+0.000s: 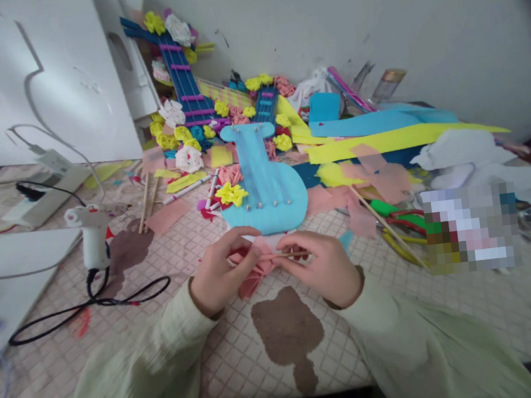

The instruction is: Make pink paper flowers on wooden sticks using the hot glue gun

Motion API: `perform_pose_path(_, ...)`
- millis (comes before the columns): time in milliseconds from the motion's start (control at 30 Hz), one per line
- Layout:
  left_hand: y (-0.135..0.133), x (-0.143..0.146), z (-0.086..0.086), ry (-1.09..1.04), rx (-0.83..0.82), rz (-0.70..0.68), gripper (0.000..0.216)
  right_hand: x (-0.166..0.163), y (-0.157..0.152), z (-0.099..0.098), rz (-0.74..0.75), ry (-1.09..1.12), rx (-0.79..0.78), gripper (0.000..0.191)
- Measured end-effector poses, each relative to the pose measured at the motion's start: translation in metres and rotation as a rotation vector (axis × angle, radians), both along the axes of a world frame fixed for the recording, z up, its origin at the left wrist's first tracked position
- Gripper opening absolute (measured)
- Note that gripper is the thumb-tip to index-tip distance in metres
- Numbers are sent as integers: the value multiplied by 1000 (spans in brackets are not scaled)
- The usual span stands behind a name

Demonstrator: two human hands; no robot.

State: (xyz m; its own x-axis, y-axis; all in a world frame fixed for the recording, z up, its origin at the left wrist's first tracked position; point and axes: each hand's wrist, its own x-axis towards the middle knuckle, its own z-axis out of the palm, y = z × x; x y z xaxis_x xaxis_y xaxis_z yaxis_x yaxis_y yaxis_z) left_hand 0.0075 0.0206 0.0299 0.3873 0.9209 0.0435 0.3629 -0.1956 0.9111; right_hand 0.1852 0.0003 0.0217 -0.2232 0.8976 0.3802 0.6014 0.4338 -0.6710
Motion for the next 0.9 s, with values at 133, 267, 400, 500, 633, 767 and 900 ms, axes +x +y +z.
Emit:
perform_pose_path(133, 0, 0, -1, -13, -2, -3, 29, -1, 0, 0, -25, -18, 24, 5)
perform_pose_path(267, 0, -1, 0, -24, 32, 23, 28, 1, 2, -2, 81, -62, 78, 7)
perform_pose_path(400, 1, -1, 0, -31, 35, 44, 28, 3, 4, -4, 186, -95, 113, 14)
perform_pose_path(500, 2, -2, -2, -35, 36, 32, 28, 3, 4, -4, 151, -101, 114, 14)
perform_pose_path(633, 7, -4, -5, -39, 189, 95, 23, 3, 8, -5, 101, -50, 88, 13)
perform_pose_path(767, 8, -11, 2, 27, 364, 228, 24, 5, 11, -7, 95, -30, 58, 14)
perform_pose_path(900, -7, -31, 15, 45, 509, 377, 24, 6, 10, -9, 113, 3, 70, 14)
